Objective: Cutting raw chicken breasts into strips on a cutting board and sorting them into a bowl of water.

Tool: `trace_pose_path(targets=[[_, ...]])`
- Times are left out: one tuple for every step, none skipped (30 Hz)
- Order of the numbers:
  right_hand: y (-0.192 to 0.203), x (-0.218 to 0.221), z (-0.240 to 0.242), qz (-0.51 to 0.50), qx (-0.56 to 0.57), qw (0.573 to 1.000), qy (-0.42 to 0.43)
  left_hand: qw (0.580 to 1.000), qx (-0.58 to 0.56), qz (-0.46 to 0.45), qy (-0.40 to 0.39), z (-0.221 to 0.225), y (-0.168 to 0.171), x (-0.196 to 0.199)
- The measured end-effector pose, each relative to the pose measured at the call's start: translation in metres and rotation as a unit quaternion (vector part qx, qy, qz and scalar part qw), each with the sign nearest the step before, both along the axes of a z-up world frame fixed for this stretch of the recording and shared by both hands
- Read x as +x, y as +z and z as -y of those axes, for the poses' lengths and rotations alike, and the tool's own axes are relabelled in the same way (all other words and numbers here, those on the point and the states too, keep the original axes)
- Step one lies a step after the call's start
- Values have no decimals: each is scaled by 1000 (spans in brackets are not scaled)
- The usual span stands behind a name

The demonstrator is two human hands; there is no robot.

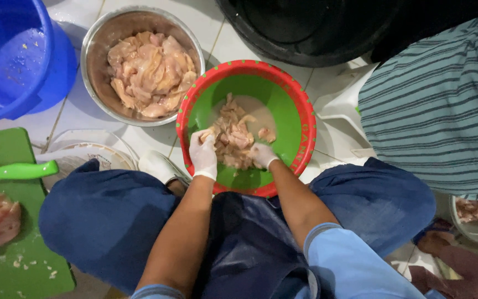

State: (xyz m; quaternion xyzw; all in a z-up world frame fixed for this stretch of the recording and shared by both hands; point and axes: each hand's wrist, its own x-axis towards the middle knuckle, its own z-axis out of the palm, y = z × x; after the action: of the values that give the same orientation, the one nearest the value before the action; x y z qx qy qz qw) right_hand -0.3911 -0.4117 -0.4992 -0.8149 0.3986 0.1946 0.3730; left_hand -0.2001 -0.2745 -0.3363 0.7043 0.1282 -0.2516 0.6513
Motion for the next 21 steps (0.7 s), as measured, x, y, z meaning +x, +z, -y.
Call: trace_pose_path(targets=[[30, 13, 2, 0, 0, 1000, 0, 1000, 0, 0, 0, 1, 3, 0], [60, 26, 3, 22, 62, 993, -100, 1000, 3, 4, -10, 2, 7, 0], [90, 34, 1, 42, 124, 971, -200, 1000, 7, 6, -21, 1, 11, -3], [105, 38, 0, 40, 124, 971, -202, 1000, 9, 4, -23, 0, 17, -5], [120, 45, 2, 153, 227, 911, -307, 999, 15, 3, -28, 2, 23, -5], [135, 53, 4, 261, 320, 818, -401, 999, 20, 2, -33, 4, 29, -5], [147, 56, 8, 259, 319, 818, -404, 999, 21, -1, -35, 5, 18, -5], [160, 59, 12, 288, 405, 746, -442, 997, 40, 17, -56, 6, 7, -6], [172, 69, 19, 316, 487, 665, -470, 995, 58, 40, -74, 9, -4, -1], [175, 69, 20, 317, 488, 665, -468, 995, 57, 41, -72, 6, -4, -4], [180, 69, 23, 309, 509, 647, -476, 992, 73, 48, -88, 4, -3, -9], [185, 68, 26, 300, 530, 628, -485, 989, 89, 54, -103, 3, -3, -13], [204, 72, 24, 299, 532, 629, -482, 989, 89, 55, -100, 5, -21, -16], [222, 76, 22, 296, 547, 612, -488, 989, 66, 60, -119, 8, -39, -18], [241, 79, 19, 293, 561, 595, -495, 987, 43, 63, -139, 10, -58, -21], [263, 83, 6, 292, 563, 595, -493, 988, 43, 64, -136, 8, -40, -23], [285, 87, -6, 318, 541, 611, -482, 984, 7, 8, -175, 9, -21, -24], [307, 90, -17, 343, 519, 626, -471, 975, -30, -49, -213, 10, -2, -26], [282, 85, -17, 342, 519, 626, -471, 975, -29, -50, -213, 12, 12, -29], [257, 79, -16, 387, 464, 696, -388, 974, -78, -95, -192, 14, 26, -33], [232, 77, -15, 427, 402, 753, -297, 967, -127, -138, -170, 17, 40, -33]])
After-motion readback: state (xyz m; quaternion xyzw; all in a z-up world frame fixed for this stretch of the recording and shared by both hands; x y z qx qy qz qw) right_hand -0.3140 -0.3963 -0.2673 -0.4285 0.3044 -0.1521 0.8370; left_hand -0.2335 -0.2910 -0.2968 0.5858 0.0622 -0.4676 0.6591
